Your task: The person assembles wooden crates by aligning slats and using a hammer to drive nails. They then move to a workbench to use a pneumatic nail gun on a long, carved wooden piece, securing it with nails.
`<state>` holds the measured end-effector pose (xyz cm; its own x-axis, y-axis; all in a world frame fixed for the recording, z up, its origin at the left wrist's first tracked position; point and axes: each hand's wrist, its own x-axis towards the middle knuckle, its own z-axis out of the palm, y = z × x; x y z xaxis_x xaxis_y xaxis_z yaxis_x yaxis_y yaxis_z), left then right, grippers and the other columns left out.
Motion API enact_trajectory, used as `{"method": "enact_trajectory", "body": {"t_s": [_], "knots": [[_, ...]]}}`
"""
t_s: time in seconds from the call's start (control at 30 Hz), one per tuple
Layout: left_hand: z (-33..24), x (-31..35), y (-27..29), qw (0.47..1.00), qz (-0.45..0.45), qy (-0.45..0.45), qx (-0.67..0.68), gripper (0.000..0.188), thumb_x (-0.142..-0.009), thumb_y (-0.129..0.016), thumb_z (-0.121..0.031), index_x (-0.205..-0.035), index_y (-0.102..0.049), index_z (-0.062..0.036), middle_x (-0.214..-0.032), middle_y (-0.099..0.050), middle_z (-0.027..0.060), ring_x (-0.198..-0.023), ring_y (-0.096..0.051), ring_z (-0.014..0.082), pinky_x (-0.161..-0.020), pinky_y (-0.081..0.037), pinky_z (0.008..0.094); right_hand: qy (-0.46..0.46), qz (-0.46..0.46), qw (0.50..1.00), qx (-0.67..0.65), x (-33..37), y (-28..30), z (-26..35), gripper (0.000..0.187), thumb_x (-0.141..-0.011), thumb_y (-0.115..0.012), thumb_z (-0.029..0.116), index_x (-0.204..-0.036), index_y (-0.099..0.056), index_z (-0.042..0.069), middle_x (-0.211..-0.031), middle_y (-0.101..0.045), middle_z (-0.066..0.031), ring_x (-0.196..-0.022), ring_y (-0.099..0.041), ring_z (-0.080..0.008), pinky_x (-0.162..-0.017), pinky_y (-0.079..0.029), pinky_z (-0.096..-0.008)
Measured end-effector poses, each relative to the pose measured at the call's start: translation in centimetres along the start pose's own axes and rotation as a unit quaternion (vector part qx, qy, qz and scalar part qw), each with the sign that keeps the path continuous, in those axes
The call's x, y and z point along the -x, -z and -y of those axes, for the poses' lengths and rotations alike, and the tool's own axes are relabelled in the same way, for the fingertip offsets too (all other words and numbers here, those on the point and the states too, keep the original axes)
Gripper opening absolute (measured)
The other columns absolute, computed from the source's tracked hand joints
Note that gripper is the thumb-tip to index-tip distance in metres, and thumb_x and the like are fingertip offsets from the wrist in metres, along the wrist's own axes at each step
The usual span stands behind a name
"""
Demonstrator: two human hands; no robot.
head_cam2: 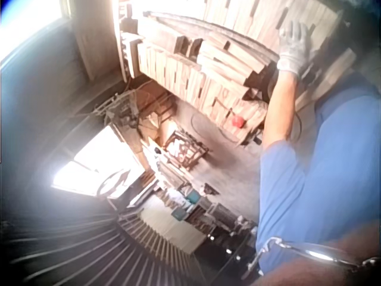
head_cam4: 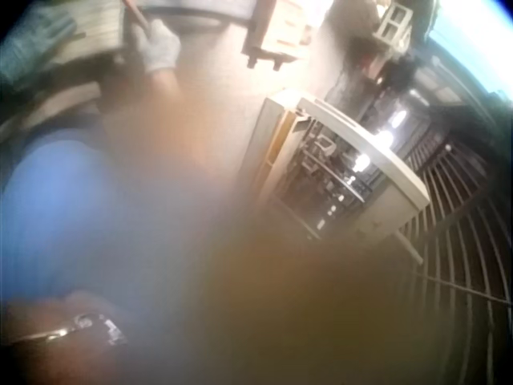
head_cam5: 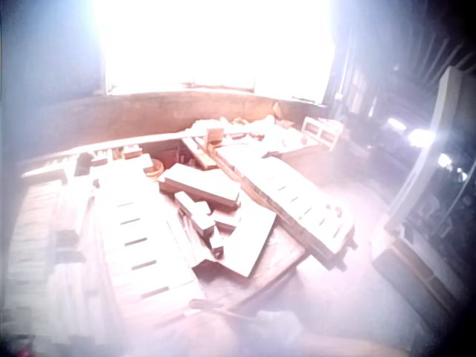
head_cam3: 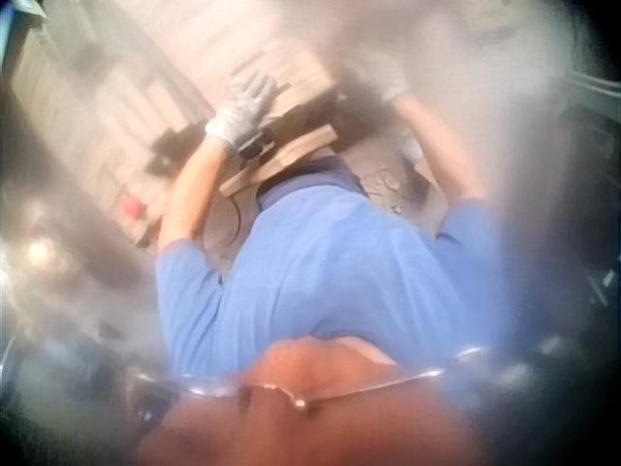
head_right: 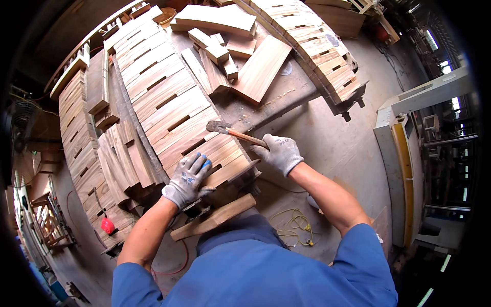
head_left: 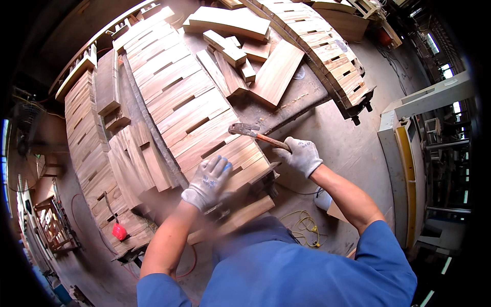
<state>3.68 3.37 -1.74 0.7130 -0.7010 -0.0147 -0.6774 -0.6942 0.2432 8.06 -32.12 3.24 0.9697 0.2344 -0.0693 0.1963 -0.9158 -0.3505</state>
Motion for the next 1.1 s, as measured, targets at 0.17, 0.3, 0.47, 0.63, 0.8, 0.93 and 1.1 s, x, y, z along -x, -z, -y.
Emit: {"method": "enact_trajectory", "body": {"t_s": [0.17, 0.3, 0.47, 0.63, 0.8, 0.93, 1.1], "knots": [[0.0, 0.1, 0.0, 1.0, -0.015, -0.011, -0.004, 0.088, -0.085, -0.075, -0.062, -0.15, -0.054, -0.0067, -0.156, -0.049, 0.0201, -0.146, -0.044, 0.0398, -0.116, -0.037, 0.056, 0.025, 0.022, 0.999, 0.039, -0.8, -0.4, 0.1, 0.051, -0.097, -0.065, 0.06, -0.084, -0.061, 0.011, -0.076, -0.07, -0.0176, -0.075, -0.071, -0.0402, -0.066, -0.056, -0.0532], [0.0, 0.2, 0.0, 1.0, -0.007, -0.003, 0.005, 0.087, -0.086, -0.075, -0.062, -0.15, -0.054, -0.0064, -0.156, -0.049, 0.02, -0.146, -0.044, 0.0398, -0.117, -0.037, 0.0561, 0.028, 0.041, 0.998, 0.034, -1.0, 0.1, 1.4, 0.051, -0.097, -0.065, 0.06, -0.084, -0.062, 0.011, -0.076, -0.07, -0.018, -0.076, -0.071, -0.0403, -0.068, -0.056, -0.0536], [-0.3, -0.1, 0.5, 1.0, -0.008, -0.012, -0.005, 0.087, -0.086, -0.075, -0.06, -0.15, -0.054, -0.0058, -0.154, -0.051, 0.02, -0.145, -0.045, 0.0401, -0.118, -0.036, 0.0561, -0.028, 0.051, 0.998, 0.01, -1.1, 0.2, 0.4, 0.053, -0.097, -0.064, 0.062, -0.085, -0.063, 0.01, -0.082, -0.071, -0.0205, -0.078, -0.07, -0.0436, -0.07, -0.054, -0.0547], [-0.3, 0.0, 0.4, 0.999, -0.029, -0.027, -0.015, 0.086, -0.084, -0.078, -0.059, -0.148, -0.056, -0.0051, -0.152, -0.053, 0.0201, -0.143, -0.048, 0.0412, -0.116, -0.038, 0.0573, -0.199, -0.021, 0.975, -0.096, -2.0, 0.7, -0.4, 0.054, -0.098, -0.064, 0.061, -0.09, -0.069, 0.008, -0.086, -0.071, -0.0247, -0.088, -0.07, -0.0471, -0.079, -0.054, -0.0566], [-0.9, 0.0, 1.7, 1.0, 0.002, -0.009, -0.019, 0.084, -0.087, -0.075, -0.058, -0.149, -0.055, -0.0051, -0.154, -0.051, 0.0201, -0.144, -0.046, 0.0411, -0.117, -0.037, 0.056, -0.262, -0.134, 0.944, -0.15, -6.0, 1.2, -1.4, 0.032, -0.095, -0.068, 0.032, -0.114, -0.07, 0.006, -0.105, -0.074, -0.0261, -0.104, -0.07, -0.0456, -0.091, -0.054, -0.053], [-1.1, -0.5, 3.2, 0.999, 0.017, -0.014, -0.024, 0.075, -0.089, -0.075, -0.053, -0.144, -0.059, -0.0044, -0.154, -0.052, 0.02, -0.144, -0.046, 0.0407, -0.119, -0.038, 0.0547, -0.315, -0.129, 0.924, -0.176, -11.9, 0.0, -3.2, 0.034, -0.09, -0.067, 0.018, -0.12, -0.068, 0.004, -0.109, -0.074, -0.0263, -0.107, -0.07, -0.0445, -0.094, -0.054, -0.0508], [-2.6, 0.9, 6.3, 0.98, -0.162, 0.102, 0.057, 0.055, -0.085, -0.083, -0.035, -0.129, -0.068, -0.0052, -0.132, -0.066, 0.0184, -0.123, -0.061, 0.0382, -0.105, -0.051, 0.0489, -0.268, -0.075, 0.948, -0.152, -13.8, -3.6, -4.7, 0.04, -0.087, -0.07, 0.017, -0.124, -0.066, 0.005, -0.11, -0.073, -0.0253, -0.109, -0.07, -0.0421, -0.095, -0.054, -0.0499]]}}
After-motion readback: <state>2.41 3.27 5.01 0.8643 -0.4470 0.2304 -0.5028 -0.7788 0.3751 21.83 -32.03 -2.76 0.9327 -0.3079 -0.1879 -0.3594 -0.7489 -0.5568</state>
